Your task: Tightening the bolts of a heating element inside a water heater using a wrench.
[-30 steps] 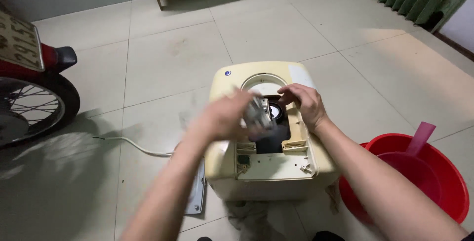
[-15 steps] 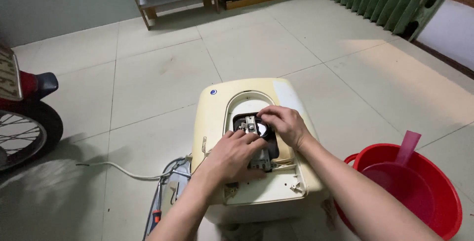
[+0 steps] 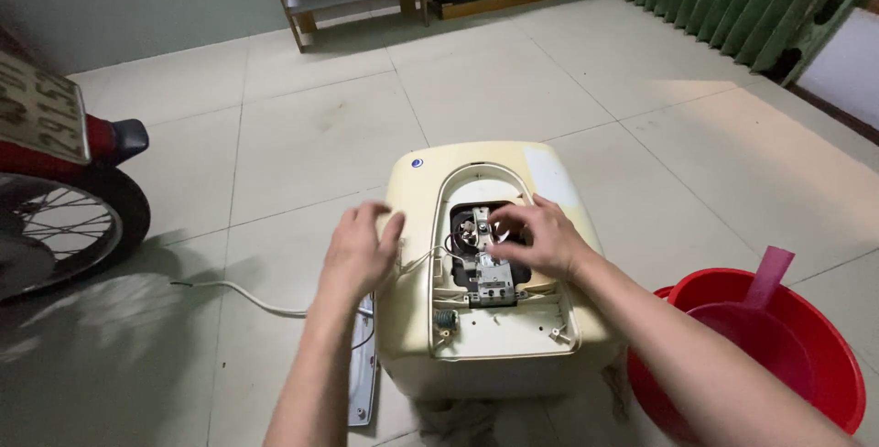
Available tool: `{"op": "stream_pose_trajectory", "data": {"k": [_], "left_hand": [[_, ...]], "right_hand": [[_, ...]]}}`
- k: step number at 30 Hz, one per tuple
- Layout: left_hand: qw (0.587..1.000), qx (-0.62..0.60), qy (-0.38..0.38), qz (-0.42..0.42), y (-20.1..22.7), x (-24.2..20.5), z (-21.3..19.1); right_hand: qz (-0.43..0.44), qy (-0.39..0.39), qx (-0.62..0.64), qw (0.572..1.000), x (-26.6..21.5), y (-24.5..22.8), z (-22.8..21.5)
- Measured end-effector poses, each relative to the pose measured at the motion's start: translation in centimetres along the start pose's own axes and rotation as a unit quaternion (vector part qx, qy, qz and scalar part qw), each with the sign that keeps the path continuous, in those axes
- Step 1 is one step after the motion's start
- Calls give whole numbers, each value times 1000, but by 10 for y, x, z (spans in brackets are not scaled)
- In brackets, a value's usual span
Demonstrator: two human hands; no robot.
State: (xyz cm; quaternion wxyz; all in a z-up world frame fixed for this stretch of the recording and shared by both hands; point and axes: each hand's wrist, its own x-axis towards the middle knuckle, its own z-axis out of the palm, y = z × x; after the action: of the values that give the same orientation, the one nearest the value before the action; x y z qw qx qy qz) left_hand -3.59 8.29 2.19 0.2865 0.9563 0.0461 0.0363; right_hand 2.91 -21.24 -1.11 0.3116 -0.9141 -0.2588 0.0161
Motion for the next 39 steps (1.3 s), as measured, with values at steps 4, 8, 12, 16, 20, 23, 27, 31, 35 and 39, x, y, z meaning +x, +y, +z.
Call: {"op": "stream_pose_trajectory", "data": {"k": [4, 8, 12, 16, 20, 23, 27, 31, 35, 39], "left_hand": [[987, 47, -137, -67, -32, 3, -8], [968, 20, -226, -108, -14, -17, -27], [969, 0, -226, -97, 4, -22, -32], [971, 20, -224, -80, 0, -9, -10], [980, 94, -169, -39, 13, 6, 2], [989, 108, -24, 100, 49, -2, 9], [895, 161, 125, 396, 78, 16, 56], [920, 225, -39, 318, 87, -18, 38], [931, 208, -89, 286, 74, -19, 36], [934, 215, -111, 263, 68, -15, 39]], "right_hand": [[-7, -84, -86, 993, -20, -35, -14], [-58, -114, -168, 977, -30, -41, -11], [-55, -79, -167, 981, -24, -27, 0], [-62, -51, -138, 987, -23, -22, 1], [-69, -49, -124, 989, -22, -19, 3], [-59, -60, -123, 989, -22, -18, 1], [-31, -64, -125, 990, -23, -18, 1], [-23, -72, -128, 989, -21, -21, -3], [-33, -80, -102, 991, -19, -8, 1], [-14, -93, -70, 993, -14, -2, 3]]}}
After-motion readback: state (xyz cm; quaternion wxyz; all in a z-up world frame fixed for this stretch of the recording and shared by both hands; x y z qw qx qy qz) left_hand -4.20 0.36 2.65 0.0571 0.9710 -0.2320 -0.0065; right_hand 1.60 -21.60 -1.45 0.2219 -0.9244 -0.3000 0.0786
